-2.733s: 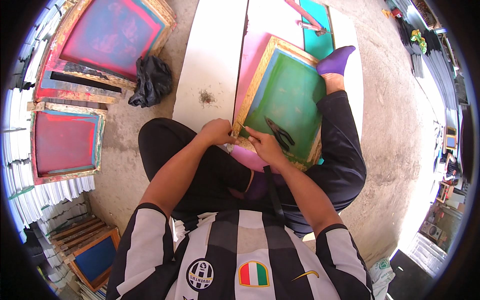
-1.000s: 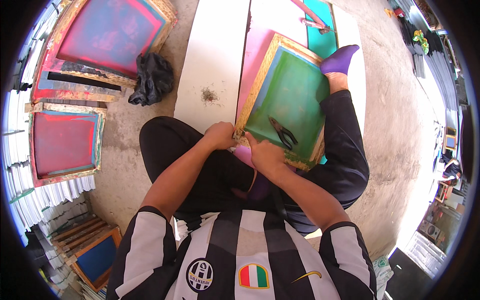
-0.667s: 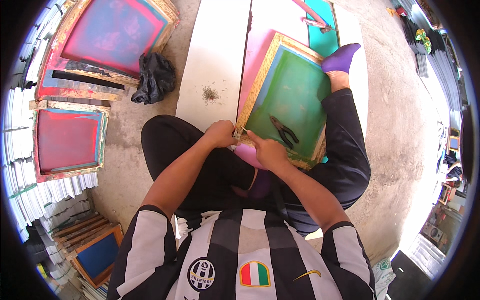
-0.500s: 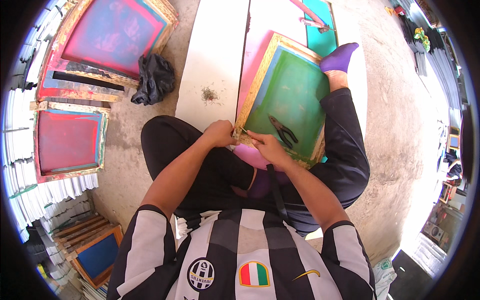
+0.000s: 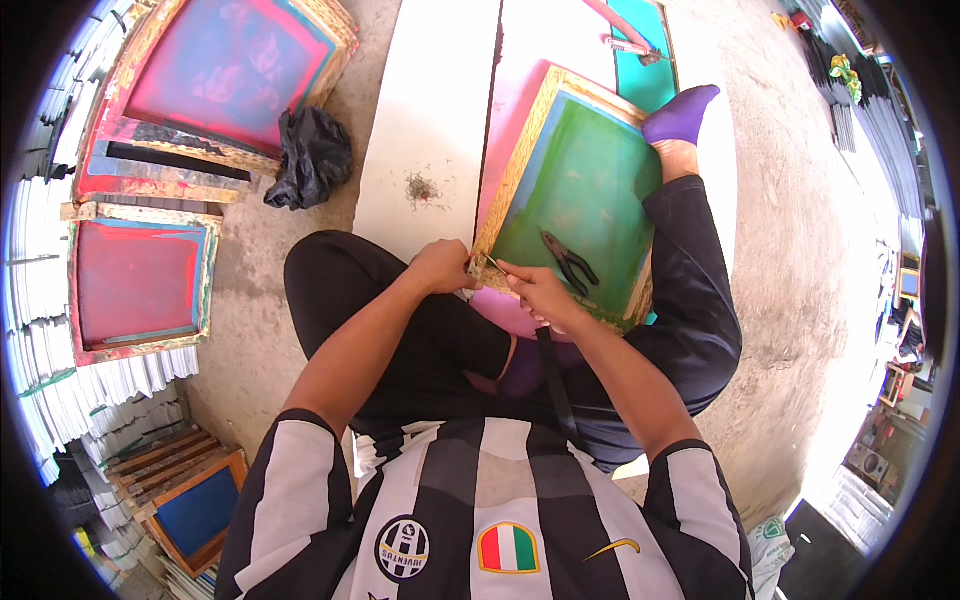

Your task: The person sits on the floor and uses a small metal tool to scrape or pry along the inner edge of a green screen frame. The person holds the frame steady with the left hand and works methodically along one side.

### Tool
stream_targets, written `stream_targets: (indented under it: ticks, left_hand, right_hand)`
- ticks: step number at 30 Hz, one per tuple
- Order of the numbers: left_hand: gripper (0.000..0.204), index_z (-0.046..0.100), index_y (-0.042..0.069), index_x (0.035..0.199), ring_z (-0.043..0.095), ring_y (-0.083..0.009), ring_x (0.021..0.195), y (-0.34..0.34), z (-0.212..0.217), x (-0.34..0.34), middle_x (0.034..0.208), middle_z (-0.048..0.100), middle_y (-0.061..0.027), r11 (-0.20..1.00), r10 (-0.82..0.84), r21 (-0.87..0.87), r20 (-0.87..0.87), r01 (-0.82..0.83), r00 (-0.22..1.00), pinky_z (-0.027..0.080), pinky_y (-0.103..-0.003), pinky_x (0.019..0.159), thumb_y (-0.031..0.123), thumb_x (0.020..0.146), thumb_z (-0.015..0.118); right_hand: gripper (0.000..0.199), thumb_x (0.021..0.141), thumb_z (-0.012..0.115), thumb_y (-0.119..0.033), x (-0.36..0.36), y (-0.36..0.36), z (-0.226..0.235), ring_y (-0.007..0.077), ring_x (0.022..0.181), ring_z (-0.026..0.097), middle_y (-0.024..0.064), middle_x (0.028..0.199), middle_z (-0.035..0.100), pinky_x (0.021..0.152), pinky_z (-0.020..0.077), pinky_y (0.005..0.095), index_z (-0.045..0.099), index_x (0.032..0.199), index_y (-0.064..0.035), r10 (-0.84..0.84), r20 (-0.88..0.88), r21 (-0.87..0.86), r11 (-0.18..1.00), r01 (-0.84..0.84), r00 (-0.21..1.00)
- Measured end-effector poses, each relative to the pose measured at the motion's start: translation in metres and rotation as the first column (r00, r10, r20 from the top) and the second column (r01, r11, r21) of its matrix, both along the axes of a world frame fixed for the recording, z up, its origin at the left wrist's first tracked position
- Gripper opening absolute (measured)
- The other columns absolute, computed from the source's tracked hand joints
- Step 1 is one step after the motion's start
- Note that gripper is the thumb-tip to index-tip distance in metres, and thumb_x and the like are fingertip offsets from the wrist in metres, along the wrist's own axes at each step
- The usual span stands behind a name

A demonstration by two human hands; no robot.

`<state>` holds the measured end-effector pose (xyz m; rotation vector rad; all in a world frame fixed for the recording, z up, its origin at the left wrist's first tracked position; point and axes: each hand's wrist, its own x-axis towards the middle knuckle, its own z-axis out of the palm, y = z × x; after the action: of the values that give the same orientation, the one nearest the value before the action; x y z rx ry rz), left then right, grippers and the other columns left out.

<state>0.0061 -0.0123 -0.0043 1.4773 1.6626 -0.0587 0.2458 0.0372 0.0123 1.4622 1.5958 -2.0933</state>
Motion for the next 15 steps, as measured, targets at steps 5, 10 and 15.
stream_targets:
  ticks: [5,10,15]
  left_hand:
    - [0.052,0.078,-0.002,0.090,0.073,-0.0410,0.084,0.004,0.001,0.001,0.083,0.073,-0.0251,0.999,-0.031,0.028,0.006,0.031,1.000,0.056,-0.048,0.077,0.046,0.072,0.088]
    - [0.053,0.077,-0.003,0.089,0.073,-0.0413,0.084,0.003,-0.001,0.000,0.083,0.073,-0.0253,0.999,-0.044,0.013,-0.040,0.045,0.998,0.056,-0.048,0.078,0.046,0.072,0.088]
    - [0.053,0.076,-0.004,0.089,0.073,-0.0413,0.085,0.004,0.011,0.003,0.083,0.072,-0.0261,0.999,0.020,-0.034,-0.005,-0.020,1.000,0.056,-0.048,0.079,0.045,0.073,0.089]
  right_hand:
    - [0.045,0.107,0.057,-0.025,0.017,-0.007,-0.073,0.0176,0.060,0.063,0.0092,0.078,0.070,0.057,0.0514,0.0390,0.056,0.152,-0.0186,0.314,-0.140,0.813,0.578,-0.072,0.939]
    - [0.044,0.106,0.057,-0.026,0.005,0.010,-0.008,0.0244,0.063,0.066,0.0124,0.077,0.069,0.058,0.0519,0.0430,0.058,0.150,-0.0234,0.073,0.001,0.041,0.997,-0.073,0.997]
    - [0.045,0.103,0.057,-0.027,0.013,0.000,-0.019,0.0401,0.077,0.072,0.0219,0.081,0.069,0.065,0.0551,0.0523,0.059,0.147,-0.0346,0.183,0.040,0.566,0.806,-0.174,0.982]
